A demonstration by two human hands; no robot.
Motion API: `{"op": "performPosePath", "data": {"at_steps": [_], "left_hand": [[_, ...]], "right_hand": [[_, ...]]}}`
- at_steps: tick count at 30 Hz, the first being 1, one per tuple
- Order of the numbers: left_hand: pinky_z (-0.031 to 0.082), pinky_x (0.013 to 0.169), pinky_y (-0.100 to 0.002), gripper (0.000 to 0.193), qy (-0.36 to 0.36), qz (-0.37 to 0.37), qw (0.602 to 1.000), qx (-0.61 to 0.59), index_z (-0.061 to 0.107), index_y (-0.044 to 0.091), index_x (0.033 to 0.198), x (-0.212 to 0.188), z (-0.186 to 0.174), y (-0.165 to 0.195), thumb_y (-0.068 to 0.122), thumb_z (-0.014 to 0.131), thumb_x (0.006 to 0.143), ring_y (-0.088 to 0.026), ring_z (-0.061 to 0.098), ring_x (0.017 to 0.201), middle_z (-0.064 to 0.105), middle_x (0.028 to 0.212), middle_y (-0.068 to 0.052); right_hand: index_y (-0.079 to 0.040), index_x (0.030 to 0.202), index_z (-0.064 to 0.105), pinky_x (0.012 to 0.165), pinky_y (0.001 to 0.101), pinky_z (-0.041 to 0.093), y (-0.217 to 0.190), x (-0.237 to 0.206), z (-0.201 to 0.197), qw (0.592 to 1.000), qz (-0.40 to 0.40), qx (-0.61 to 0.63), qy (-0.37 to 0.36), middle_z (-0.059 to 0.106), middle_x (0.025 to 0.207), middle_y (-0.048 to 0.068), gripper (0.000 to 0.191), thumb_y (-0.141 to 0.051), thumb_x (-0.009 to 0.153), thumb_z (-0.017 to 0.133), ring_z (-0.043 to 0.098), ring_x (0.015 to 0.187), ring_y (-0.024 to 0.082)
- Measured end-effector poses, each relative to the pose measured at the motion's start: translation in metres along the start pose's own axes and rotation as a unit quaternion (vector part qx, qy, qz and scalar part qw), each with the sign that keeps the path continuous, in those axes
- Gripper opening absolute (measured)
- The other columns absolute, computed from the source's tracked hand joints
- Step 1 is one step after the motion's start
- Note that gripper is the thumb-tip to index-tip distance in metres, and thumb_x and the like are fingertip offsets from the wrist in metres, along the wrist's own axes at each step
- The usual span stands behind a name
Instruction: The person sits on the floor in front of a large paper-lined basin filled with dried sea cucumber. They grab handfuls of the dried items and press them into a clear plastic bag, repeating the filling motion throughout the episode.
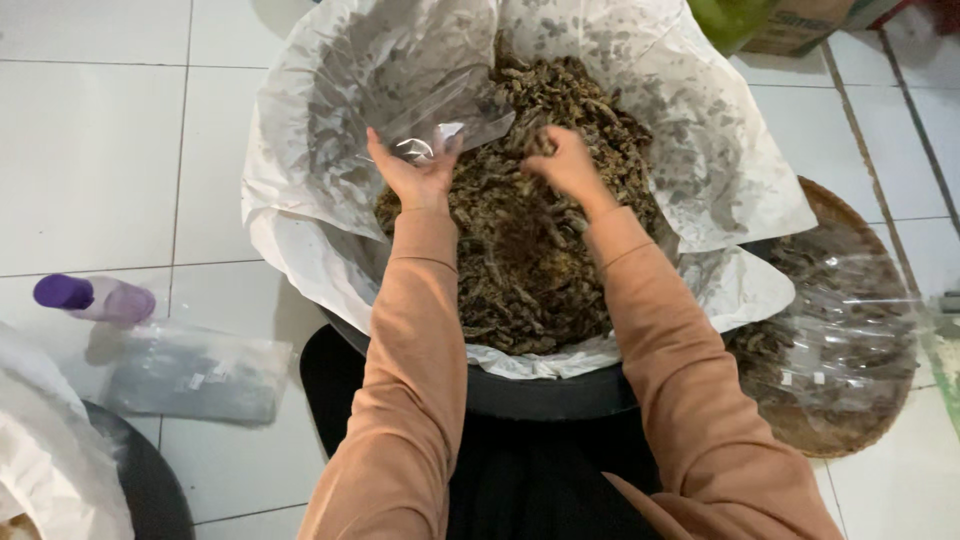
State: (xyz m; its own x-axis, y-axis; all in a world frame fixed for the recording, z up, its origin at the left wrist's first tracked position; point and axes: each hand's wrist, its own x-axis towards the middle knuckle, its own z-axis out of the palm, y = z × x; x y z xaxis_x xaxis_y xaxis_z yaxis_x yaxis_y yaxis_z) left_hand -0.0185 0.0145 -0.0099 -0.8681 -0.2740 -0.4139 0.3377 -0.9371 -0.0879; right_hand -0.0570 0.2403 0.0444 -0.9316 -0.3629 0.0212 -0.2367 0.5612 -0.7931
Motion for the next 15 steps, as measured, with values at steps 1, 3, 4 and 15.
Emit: {"op": "performPosePath", "data": {"at_steps": [1, 3, 4, 15], "left_hand": [[0.031, 0.111, -0.076, 0.086, -0.017, -0.002, 1.0, -0.002, 0.038, 0.023, 0.149, 0.001, -0.003, -0.004, 0.057, 0.07, 0.076, -0.043, 0.041, 0.134, 0.035, 0.154, -0.009], [0.032, 0.111, -0.076, 0.091, -0.017, -0.021, 1.0, -0.002, 0.035, 0.02, 0.151, 0.003, -0.006, -0.015, 0.059, 0.07, 0.076, -0.043, 0.041, 0.135, 0.034, 0.155, -0.012], [0.032, 0.111, -0.075, 0.094, 0.003, -0.038, 0.999, 0.0, 0.033, 0.019, 0.153, 0.002, -0.007, -0.022, 0.06, 0.069, 0.076, -0.044, 0.041, 0.134, 0.032, 0.155, -0.013], [0.037, 0.112, -0.071, 0.089, 0.008, -0.11, 0.99, 0.093, 0.023, 0.016, 0.155, -0.026, -0.023, -0.082, 0.066, 0.056, 0.089, -0.043, 0.054, 0.129, 0.034, 0.152, -0.022]], "right_hand": [[-0.003, 0.102, 0.069, 0.078, 0.0368, 0.057, -0.004, -0.004, -0.019, 0.992, -0.023, 0.123, 0.021, 0.073, 0.096, 0.014, 0.022, -0.004, 0.084, 0.081, 0.07, 0.085, 0.022], [-0.005, 0.103, 0.065, 0.08, 0.0354, 0.063, -0.017, -0.01, -0.05, 0.941, -0.077, 0.315, 0.095, 0.071, 0.102, 0.013, 0.021, 0.006, 0.088, 0.077, 0.073, 0.087, 0.02], [-0.004, 0.102, 0.063, 0.083, 0.0376, 0.067, -0.024, -0.014, -0.062, 0.906, -0.107, 0.382, 0.146, 0.071, 0.108, 0.014, 0.022, 0.009, 0.088, 0.076, 0.074, 0.09, 0.022], [-0.008, 0.118, 0.057, 0.107, 0.045, 0.06, -0.053, -0.027, -0.017, 0.898, -0.314, 0.106, 0.29, 0.057, 0.138, 0.01, 0.028, -0.024, 0.104, 0.076, 0.069, 0.118, 0.028]]}}
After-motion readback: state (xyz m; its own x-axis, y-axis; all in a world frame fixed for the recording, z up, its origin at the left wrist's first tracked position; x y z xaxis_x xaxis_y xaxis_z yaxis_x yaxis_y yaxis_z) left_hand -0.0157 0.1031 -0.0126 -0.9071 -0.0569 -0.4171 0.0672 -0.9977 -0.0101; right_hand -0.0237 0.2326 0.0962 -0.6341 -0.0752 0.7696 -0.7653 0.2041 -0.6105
